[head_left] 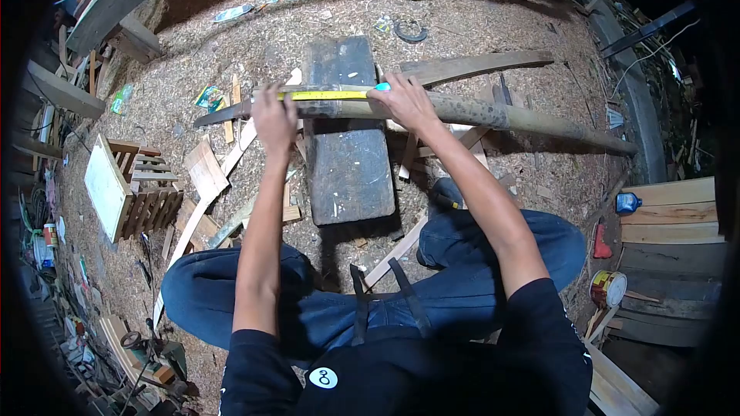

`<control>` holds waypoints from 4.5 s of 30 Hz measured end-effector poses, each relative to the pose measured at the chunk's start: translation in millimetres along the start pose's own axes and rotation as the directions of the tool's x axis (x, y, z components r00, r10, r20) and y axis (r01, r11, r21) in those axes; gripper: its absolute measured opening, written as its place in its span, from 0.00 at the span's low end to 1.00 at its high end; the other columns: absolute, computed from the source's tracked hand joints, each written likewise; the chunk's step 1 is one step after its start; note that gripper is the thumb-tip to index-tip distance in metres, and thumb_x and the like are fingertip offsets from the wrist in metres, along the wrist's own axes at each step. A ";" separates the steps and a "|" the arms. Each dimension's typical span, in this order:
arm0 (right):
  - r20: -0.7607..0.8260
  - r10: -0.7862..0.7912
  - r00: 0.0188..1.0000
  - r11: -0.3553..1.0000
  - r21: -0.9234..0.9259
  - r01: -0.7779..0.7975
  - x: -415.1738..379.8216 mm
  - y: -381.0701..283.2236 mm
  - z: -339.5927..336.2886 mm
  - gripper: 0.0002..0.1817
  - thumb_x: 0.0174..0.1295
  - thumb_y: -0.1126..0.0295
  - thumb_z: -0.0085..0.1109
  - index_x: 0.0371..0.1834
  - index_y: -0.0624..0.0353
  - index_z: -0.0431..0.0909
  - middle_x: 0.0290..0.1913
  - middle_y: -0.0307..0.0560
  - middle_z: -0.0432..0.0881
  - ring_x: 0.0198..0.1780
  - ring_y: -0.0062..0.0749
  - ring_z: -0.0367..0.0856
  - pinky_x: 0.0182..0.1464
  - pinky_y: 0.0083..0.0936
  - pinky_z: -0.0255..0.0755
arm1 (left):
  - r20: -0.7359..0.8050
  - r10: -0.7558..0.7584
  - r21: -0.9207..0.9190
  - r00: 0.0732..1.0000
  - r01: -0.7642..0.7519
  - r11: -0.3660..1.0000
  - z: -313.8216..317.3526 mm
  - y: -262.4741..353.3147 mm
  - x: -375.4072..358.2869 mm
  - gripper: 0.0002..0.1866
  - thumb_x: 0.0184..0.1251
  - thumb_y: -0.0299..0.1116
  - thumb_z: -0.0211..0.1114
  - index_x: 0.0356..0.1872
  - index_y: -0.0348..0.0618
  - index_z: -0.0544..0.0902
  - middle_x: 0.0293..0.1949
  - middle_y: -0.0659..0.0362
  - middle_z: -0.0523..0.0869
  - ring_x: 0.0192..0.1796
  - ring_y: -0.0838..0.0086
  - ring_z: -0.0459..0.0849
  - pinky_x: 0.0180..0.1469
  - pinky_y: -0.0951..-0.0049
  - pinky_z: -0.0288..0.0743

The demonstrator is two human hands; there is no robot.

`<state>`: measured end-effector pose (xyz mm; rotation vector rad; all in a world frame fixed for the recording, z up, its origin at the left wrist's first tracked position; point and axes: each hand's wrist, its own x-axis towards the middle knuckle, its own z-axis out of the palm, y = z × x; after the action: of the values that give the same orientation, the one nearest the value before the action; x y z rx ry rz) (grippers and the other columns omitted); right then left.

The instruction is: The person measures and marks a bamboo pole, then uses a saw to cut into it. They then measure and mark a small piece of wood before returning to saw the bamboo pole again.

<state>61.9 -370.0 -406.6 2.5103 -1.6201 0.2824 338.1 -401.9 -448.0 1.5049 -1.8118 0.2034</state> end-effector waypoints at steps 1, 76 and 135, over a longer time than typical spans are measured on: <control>-0.002 0.003 1.000 1.000 0.003 -0.003 -0.5 -0.5 1.0 0.15 0.60 0.72 0.53 0.47 0.38 0.80 0.46 0.47 0.75 0.49 0.44 0.77 0.49 0.39 0.70 | -0.029 -0.060 0.053 0.998 0.061 0.997 -3.1 -14.5 1.1 0.16 0.66 0.34 0.59 0.52 0.38 0.77 0.53 0.48 0.79 0.57 0.56 0.76 0.61 0.59 0.69; -0.115 -0.004 0.993 0.916 0.397 0.050 -21.8 16.4 24.3 0.24 0.53 0.79 0.60 0.54 0.49 0.75 0.49 0.54 0.75 0.53 0.54 0.77 0.52 0.43 0.75 | 0.558 0.488 -0.358 0.671 -0.335 0.871 48.5 67.4 33.2 0.19 0.63 0.42 0.56 0.53 0.51 0.80 0.54 0.52 0.80 0.56 0.58 0.79 0.59 0.58 0.69; -0.032 0.206 0.978 0.871 0.461 -0.169 -22.8 -81.8 52.7 0.13 0.49 0.60 0.66 0.27 0.60 0.81 0.29 0.55 0.82 0.40 0.50 0.79 0.41 0.41 0.75 | 0.653 0.508 -0.190 0.562 -0.528 0.828 39.4 64.1 28.1 0.27 0.66 0.42 0.57 0.68 0.69 0.70 0.60 0.58 0.77 0.59 0.64 0.78 0.62 0.59 0.68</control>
<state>131.6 -327.7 -464.5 2.6039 -1.9577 0.8727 262.6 -427.0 -436.4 1.0597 -2.8607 -0.0733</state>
